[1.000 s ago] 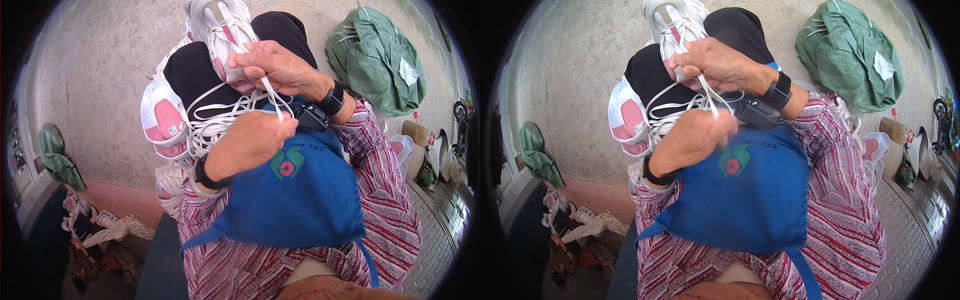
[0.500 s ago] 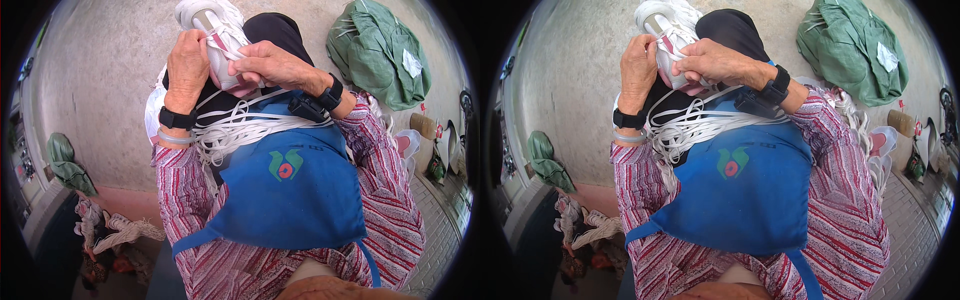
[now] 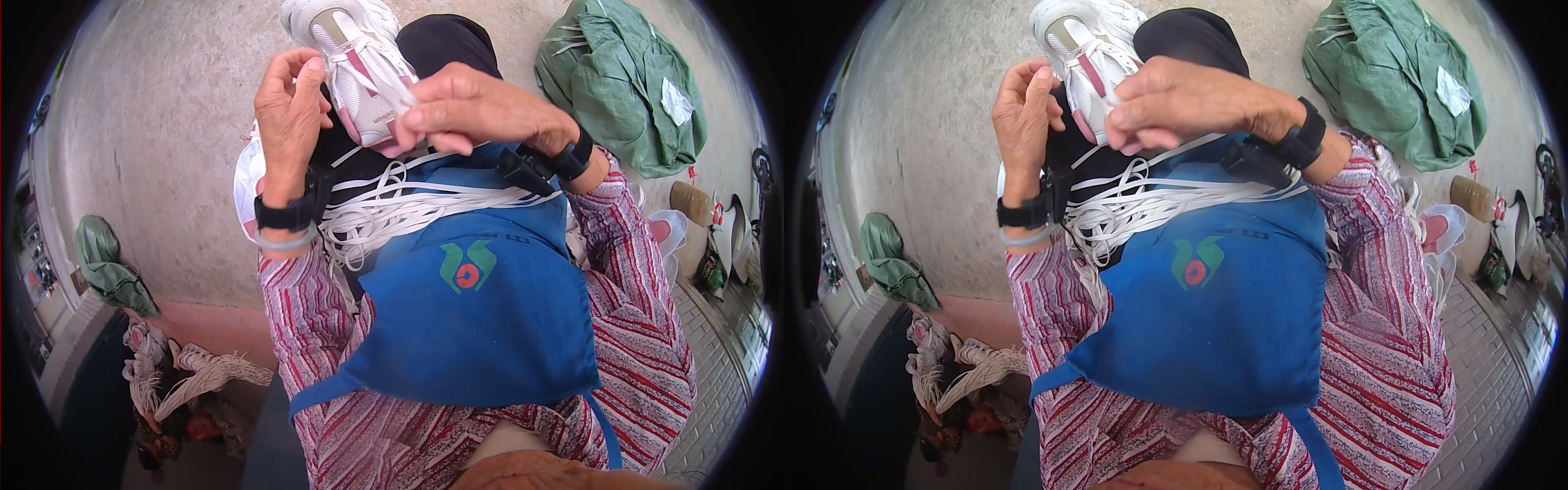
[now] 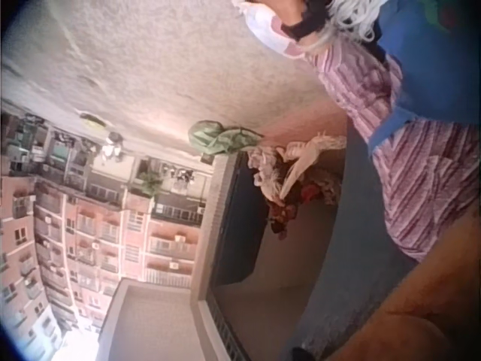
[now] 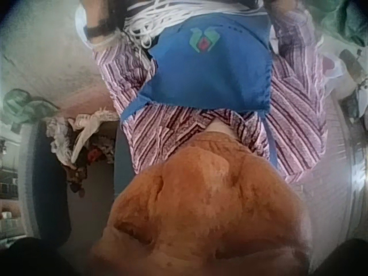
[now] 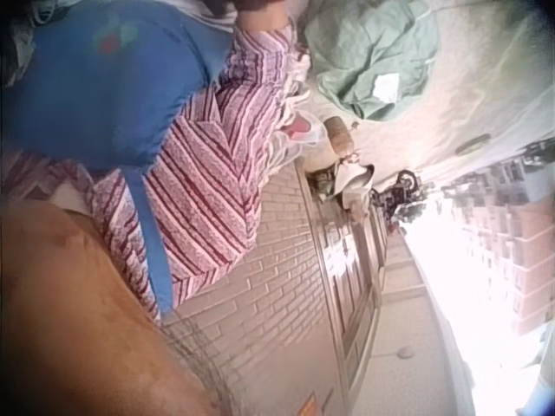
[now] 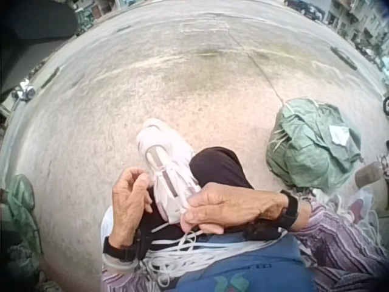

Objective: The person is lacing several pairs of shoes, pulling the laces through the eyelets and tying them.

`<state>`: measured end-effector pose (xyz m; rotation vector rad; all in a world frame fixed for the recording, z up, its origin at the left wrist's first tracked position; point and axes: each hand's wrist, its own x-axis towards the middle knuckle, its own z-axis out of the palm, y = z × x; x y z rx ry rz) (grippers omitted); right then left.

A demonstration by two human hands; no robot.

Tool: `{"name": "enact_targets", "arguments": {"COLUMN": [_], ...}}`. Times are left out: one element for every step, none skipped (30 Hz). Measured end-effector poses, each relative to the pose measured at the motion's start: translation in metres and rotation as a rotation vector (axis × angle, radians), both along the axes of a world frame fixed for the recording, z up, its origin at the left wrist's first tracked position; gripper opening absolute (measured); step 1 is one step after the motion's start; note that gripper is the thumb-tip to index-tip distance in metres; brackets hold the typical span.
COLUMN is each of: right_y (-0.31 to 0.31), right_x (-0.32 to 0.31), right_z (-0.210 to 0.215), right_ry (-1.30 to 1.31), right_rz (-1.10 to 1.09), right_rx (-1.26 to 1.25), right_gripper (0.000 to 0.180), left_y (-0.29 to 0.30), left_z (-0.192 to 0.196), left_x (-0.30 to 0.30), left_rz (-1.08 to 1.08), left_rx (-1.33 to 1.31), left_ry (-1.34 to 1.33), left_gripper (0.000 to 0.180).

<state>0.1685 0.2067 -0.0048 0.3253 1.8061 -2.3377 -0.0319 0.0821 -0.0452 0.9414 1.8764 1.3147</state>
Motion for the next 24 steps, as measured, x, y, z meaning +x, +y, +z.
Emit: {"name": "enact_targets", "arguments": {"right_y": [-0.007,-0.021,-0.035,-0.051,-0.064,-0.072,-0.076,-0.077,-0.076,-0.069,-0.062,-0.054,-0.046,-0.035,-0.023,-0.017,-0.012,-0.015,-0.018,-0.027,-0.031,-0.034,-0.035,-0.030], "right_x": [-0.002,-0.003,-0.005,-0.012,-0.017,-0.015,-0.014,-0.010,-0.006,0.003,0.011,0.019,0.026,0.028,0.028,0.023,0.018,0.009,0.001,-0.005,-0.008,-0.014,-0.014,-0.011], "right_z": [0.003,0.004,0.004,-0.001,-0.005,-0.010,-0.014,-0.016,-0.017,-0.014,-0.009,-0.004,0.002,0.006,0.007,0.005,0.002,-0.005,-0.013,-0.020,-0.027,-0.033,-0.037,-0.039], "right_ry": [0.057,0.072,0.078,0.274,0.442,0.319,0.338,0.317,0.251,0.250,0.276,0.301,0.394,0.293,0.236,0.076,-0.115,-0.019,-0.023,-0.159,-0.194,-0.138,-0.087,-0.088], "right_rz": [0.070,0.104,0.115,0.073,0.085,0.097,0.024,0.030,0.045,0.129,0.145,0.148,0.172,0.149,0.092,-0.041,-0.215,-0.243,-0.311,-0.389,-0.444,-0.496,-0.499,-0.468], "right_rx": [0.175,0.214,0.259,0.635,1.000,0.904,0.899,0.885,0.894,0.942,0.939,0.956,0.963,0.932,0.972,0.734,0.525,0.444,0.385,-0.133,-0.312,-0.492,-0.699,-0.722], "right_gripper": [0.030,0.028,0.026,0.023,0.020,0.018,0.017,0.017,0.016,0.017,0.017,0.017,0.018,0.020,0.026,0.029,0.032,0.034,0.037,0.039,0.034,0.032,0.030,0.029], "left_y": [-0.007,-0.013,-0.014,-0.016,-0.017,-0.015,-0.015,-0.015,-0.016,-0.018,-0.021,-0.025,-0.029,-0.033,-0.036,-0.037,-0.038,-0.037,-0.035,-0.032,-0.033,-0.036,-0.041,-0.054], "left_z": [0.010,0.018,0.023,0.027,0.029,0.028,0.027,0.025,0.023,0.022,0.022,0.023,0.026,0.029,0.034,0.040,0.045,0.049,0.051,0.053,0.053,0.053,0.050,0.049], "left_x": [0.002,0.005,0.010,0.015,0.019,0.024,0.026,0.029,0.031,0.032,0.034,0.037,0.042,0.048,0.056,0.065,0.075,0.088,0.099,0.110,0.112,0.112,0.111,0.096], "left_rz": [0.008,-0.083,-0.134,-0.142,-0.188,-0.198,-0.161,-0.169,-0.170,-0.137,-0.147,-0.123,-0.092,-0.097,-0.133,-0.200,-0.246,-0.311,-0.365,-0.418,-0.410,-0.417,-0.425,-0.464], "left_rx": [-0.109,-0.168,-0.181,-0.205,-0.182,-0.202,-0.276,-0.277,-0.295,-0.293,-0.161,-0.059,0.007,0.051,0.047,0.050,0.040,0.010,-0.047,0.011,0.028,0.001,0.013,-0.017], "left_ry": [-0.165,-0.296,-0.351,-0.393,-0.453,-0.356,-0.356,-0.359,-0.359,-0.410,-0.504,-0.589,-0.681,-0.730,-0.737,-0.751,-0.747,-0.733,-0.713,-0.624,-0.629,-0.657,-0.692,-0.636], "left_gripper": [0.033,0.044,0.045,0.046,0.046,0.045,0.044,0.043,0.042,0.036,0.034,0.032,0.030,0.027,0.027,0.026,0.026,0.028,0.029,0.031,0.030,0.030,0.030,0.029]}}
